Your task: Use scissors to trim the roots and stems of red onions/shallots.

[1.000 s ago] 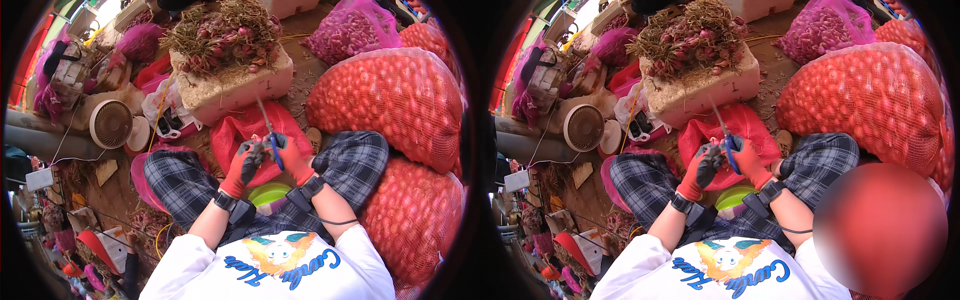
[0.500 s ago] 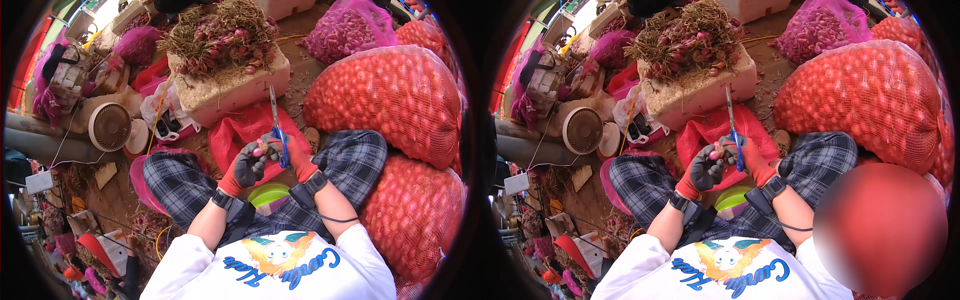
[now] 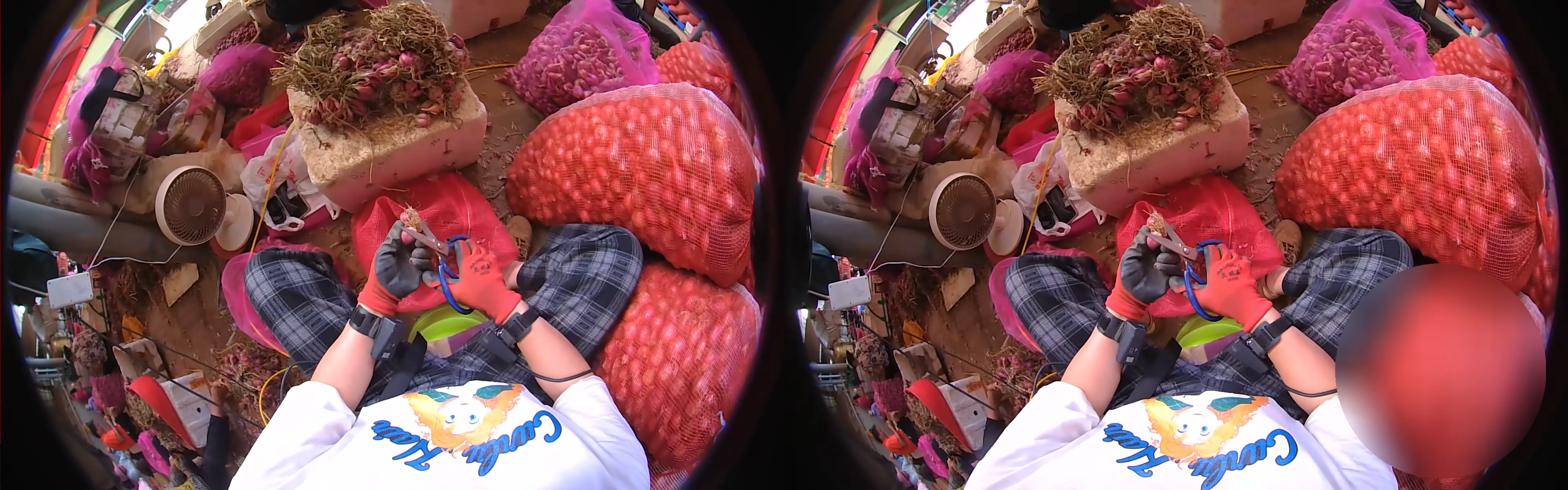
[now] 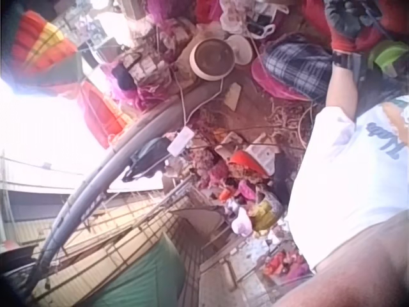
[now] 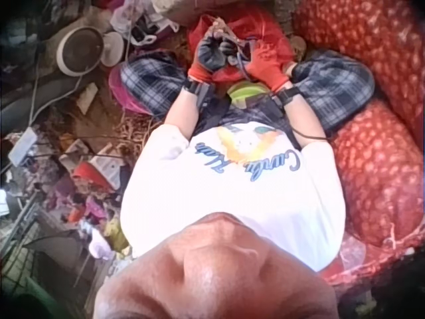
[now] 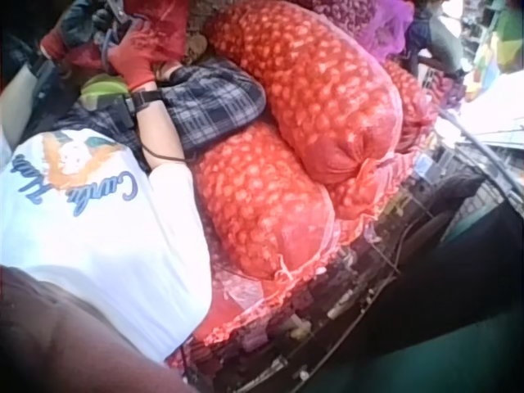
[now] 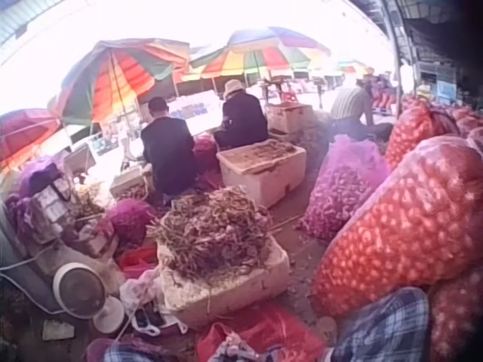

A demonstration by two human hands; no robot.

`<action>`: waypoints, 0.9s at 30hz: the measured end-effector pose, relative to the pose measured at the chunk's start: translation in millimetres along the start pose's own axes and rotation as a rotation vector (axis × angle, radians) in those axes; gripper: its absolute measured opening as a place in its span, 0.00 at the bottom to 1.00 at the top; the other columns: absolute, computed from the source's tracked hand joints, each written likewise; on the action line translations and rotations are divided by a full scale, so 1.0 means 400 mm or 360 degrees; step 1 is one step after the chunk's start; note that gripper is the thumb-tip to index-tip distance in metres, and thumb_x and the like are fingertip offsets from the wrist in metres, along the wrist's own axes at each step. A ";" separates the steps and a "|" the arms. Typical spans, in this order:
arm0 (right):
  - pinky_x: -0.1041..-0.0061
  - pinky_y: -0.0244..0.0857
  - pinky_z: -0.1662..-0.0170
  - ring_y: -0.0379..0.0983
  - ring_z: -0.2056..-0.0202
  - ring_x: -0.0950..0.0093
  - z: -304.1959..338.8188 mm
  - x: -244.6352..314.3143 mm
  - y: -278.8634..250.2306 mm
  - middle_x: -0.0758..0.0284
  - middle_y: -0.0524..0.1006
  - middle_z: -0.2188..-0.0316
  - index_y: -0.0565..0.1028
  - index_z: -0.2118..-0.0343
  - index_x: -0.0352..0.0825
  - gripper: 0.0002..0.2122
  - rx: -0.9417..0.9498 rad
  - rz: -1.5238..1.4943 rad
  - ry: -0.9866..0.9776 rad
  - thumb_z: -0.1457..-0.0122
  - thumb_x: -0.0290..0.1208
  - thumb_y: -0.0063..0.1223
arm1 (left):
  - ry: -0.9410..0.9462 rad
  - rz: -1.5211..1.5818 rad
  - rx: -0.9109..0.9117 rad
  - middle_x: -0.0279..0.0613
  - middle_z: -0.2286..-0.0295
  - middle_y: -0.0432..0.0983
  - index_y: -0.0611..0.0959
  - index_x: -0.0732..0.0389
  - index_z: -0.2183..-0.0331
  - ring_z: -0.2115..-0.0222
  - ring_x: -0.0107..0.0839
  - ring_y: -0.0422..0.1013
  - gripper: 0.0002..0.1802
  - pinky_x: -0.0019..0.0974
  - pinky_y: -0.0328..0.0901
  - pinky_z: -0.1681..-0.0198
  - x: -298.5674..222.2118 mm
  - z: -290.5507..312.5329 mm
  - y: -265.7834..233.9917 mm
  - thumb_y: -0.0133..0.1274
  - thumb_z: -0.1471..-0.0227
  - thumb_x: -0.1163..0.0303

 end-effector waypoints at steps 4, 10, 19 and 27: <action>0.62 0.59 0.56 0.66 0.58 0.59 -0.005 0.003 -0.016 0.52 0.67 0.59 0.63 0.55 0.27 0.41 -0.0003 -0.0235 0.0008 0.60 0.63 0.52 | -0.0056 -0.0128 0.0135 0.33 0.75 0.69 0.74 0.53 0.72 0.77 0.26 0.62 0.15 0.30 0.59 0.72 0.007 -0.006 -0.009 0.46 0.46 0.52; 0.66 0.62 0.62 0.71 0.64 0.61 0.000 0.003 -0.027 0.54 0.72 0.67 0.67 0.62 0.27 0.30 0.0070 0.0098 -0.0030 0.55 0.55 0.53 | -0.0036 -0.0625 -0.0068 0.32 0.75 0.67 0.73 0.51 0.72 0.75 0.26 0.63 0.15 0.30 0.62 0.70 0.014 0.008 -0.030 0.49 0.49 0.51; 0.65 0.66 0.66 0.74 0.73 0.61 -0.009 -0.035 0.012 0.59 0.75 0.79 0.72 0.68 0.33 0.21 0.0100 -0.0598 0.0082 0.50 0.51 0.51 | 0.0203 -0.0417 -0.0066 0.27 0.73 0.71 0.75 0.49 0.62 0.71 0.24 0.67 0.11 0.25 0.64 0.70 -0.001 -0.007 -0.028 0.48 0.46 0.57; 0.67 0.66 0.67 0.74 0.69 0.62 -0.002 -0.037 -0.070 0.60 0.76 0.75 0.74 0.69 0.34 0.26 -0.0102 -0.0350 0.0027 0.55 0.59 0.53 | 0.0806 -0.0766 -0.0362 0.28 0.71 0.73 0.75 0.52 0.60 0.70 0.22 0.69 0.10 0.22 0.64 0.69 -0.088 -0.001 -0.061 0.46 0.43 0.61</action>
Point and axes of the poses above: each hand's wrist, its own z-axis away from the middle knuckle, its own y-axis out of the palm, x = y × z, the point moved 4 cm from there along -z, towards the middle knuckle
